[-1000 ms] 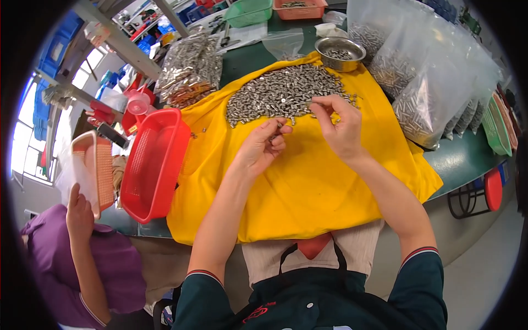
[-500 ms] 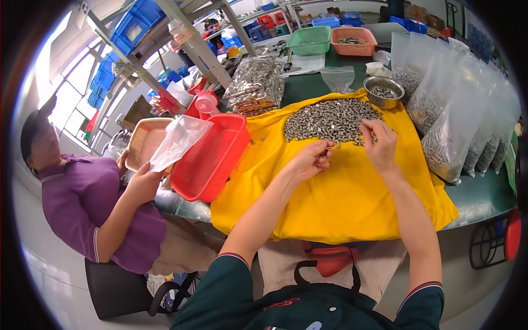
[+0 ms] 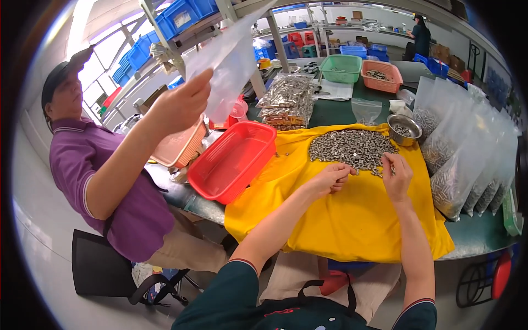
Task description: Sorting small metal hardware components like screws or bolts on a workbench in a manufacturing environment.
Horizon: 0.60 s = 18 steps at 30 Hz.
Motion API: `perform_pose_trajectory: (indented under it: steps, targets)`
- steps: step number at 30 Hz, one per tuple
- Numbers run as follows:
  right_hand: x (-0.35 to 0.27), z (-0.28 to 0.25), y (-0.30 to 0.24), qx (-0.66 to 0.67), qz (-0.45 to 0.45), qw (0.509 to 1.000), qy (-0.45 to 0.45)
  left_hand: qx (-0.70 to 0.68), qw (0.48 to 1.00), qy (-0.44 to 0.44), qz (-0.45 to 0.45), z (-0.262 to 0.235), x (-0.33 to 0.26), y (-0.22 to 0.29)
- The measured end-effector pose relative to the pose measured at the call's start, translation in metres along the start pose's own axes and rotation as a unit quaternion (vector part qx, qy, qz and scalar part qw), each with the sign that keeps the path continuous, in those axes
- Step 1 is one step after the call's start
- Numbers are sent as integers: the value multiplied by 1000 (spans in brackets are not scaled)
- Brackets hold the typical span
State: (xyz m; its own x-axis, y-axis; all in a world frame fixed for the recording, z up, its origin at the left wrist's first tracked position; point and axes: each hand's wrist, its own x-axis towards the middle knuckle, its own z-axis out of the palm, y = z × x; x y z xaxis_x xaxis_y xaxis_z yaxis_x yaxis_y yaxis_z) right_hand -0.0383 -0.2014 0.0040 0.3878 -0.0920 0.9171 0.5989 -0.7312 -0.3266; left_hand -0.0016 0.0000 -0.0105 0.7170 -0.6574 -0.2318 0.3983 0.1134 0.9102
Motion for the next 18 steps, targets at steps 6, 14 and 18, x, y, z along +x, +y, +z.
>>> perform_pose_trajectory:
  steps: [6, 14, 18]
  targets:
    - [-12, 10, -32, 67, -72, 993, -62, -3, 992, 98, 73, -11, -4, 4]
    - [-22, 14, -28, 105, -59, 989, -85, 48, 981, 156, 109, -9, 1, 10]
    - [-22, 10, -26, 103, -43, 990, -83, 133, 967, 169, 138, -2, 0, 4]
